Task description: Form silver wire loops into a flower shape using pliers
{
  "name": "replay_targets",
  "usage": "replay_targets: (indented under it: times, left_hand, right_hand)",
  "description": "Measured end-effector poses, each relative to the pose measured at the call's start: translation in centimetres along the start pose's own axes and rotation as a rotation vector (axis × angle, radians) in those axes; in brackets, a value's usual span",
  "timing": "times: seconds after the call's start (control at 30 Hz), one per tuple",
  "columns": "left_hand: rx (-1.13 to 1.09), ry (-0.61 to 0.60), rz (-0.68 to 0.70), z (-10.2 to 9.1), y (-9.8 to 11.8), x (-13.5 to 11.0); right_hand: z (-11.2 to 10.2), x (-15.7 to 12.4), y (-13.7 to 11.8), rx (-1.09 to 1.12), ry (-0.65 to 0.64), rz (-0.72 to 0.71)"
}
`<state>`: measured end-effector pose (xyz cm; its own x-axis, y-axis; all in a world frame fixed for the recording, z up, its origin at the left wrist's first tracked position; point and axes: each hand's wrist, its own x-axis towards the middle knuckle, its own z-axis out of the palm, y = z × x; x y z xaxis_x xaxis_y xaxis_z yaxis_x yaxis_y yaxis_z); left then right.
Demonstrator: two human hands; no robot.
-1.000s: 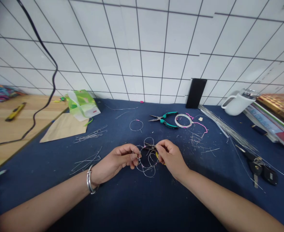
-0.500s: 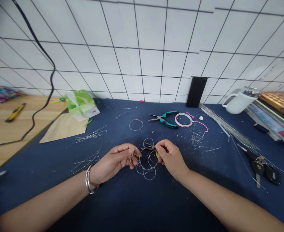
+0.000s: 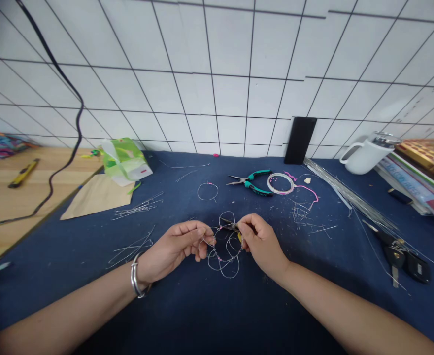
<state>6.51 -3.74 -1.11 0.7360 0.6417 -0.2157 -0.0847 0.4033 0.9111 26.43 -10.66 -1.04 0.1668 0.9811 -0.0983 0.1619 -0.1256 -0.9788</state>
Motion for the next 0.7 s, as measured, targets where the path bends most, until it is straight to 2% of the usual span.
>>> replay_targets:
  times: [0.27,0.5,0.7]
  left_hand:
    - [-0.076,-0.018,-0.046,-0.30,-0.27,0.13]
    - [-0.085,0.040,0.004,-0.34,-0.30,0.21]
    - [-0.091,0.011,-0.011,-0.39,-0.16,0.12]
  right_hand:
    - [0.07,-0.14,-0.27,0.008,-0.014,-0.005]
    - [0.05,-0.18,-0.21,0.003,-0.015,-0.024]
    - [0.03,-0.16,-0.07,0.005,-0.022,-0.024]
